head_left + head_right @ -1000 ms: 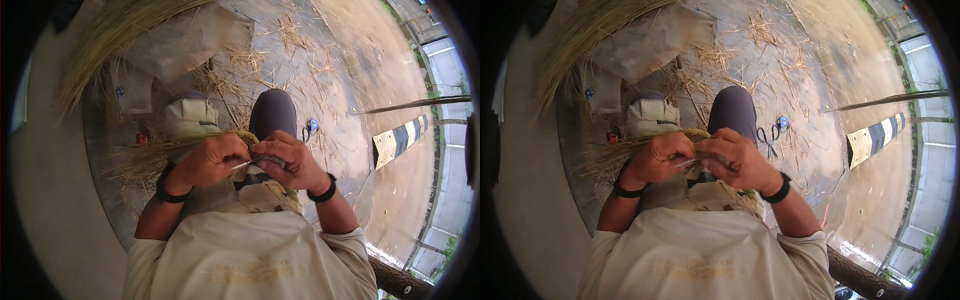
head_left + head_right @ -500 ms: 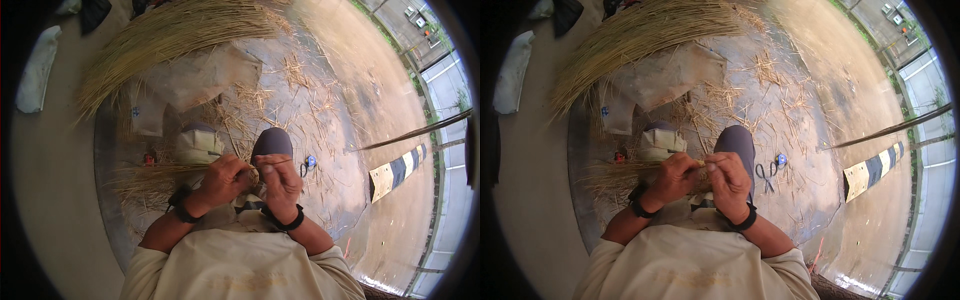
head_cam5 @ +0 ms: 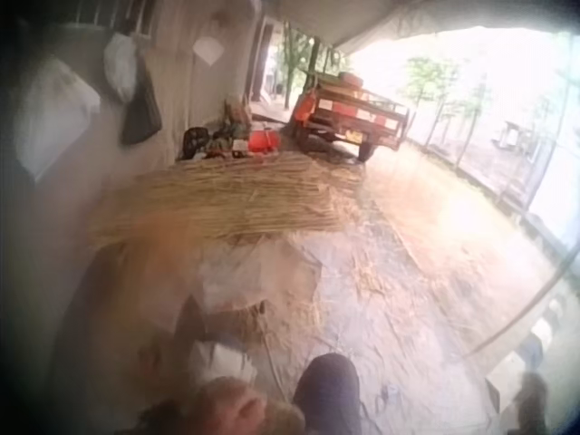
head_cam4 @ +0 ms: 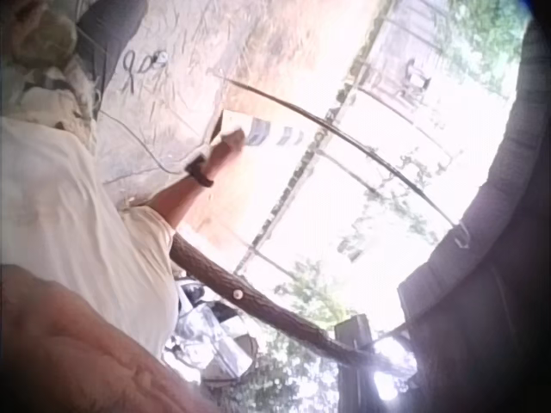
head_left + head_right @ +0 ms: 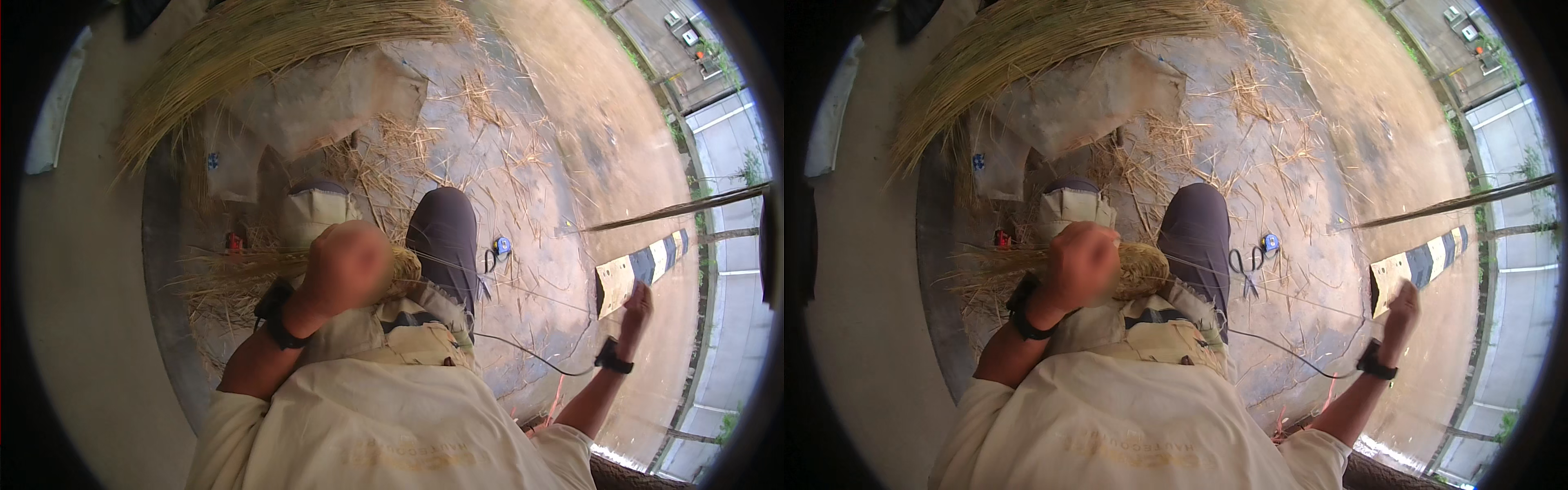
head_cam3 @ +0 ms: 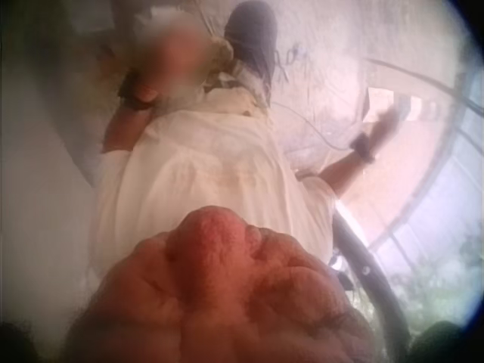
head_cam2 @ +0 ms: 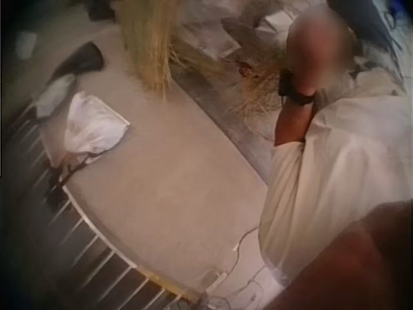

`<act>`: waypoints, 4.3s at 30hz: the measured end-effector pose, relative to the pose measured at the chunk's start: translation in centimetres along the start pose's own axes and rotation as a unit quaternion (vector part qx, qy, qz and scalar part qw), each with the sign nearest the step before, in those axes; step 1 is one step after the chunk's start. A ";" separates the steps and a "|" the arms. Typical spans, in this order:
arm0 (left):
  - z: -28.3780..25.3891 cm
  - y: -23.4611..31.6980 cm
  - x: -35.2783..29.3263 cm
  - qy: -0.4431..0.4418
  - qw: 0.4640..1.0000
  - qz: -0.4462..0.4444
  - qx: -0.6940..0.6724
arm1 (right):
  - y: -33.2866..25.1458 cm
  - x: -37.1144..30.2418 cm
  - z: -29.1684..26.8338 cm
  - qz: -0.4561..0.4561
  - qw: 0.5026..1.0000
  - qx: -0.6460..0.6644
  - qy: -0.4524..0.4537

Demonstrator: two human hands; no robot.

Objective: Weaving and sewing natural fibers into a circular mat using a needle.

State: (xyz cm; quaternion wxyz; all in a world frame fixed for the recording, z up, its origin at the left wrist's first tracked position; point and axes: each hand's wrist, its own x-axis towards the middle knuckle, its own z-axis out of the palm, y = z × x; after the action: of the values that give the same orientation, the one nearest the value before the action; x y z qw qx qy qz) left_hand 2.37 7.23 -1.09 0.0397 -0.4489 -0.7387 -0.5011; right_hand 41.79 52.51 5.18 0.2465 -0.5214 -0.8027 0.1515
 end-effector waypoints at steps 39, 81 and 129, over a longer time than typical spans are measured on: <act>-2.1 -0.2 0.2 -0.034 0.995 -0.010 -0.090 | 9.2 3.3 -5.9 0.245 0.903 0.321 0.150; -1.2 2.6 0.1 -0.133 0.988 -0.058 -0.061 | -28.8 -19.2 18.3 -0.189 0.800 0.415 -0.390; -0.1 2.2 -1.3 -0.138 0.968 -0.089 -0.187 | -26.4 -18.0 13.5 0.014 0.779 0.494 -0.386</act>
State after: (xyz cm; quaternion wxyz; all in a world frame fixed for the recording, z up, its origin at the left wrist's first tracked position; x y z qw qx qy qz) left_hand 4.66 6.56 -0.18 -0.1924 -0.4454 -0.6670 -0.5654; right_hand 20.24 25.50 2.86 0.1373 -0.2373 -0.6383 0.7193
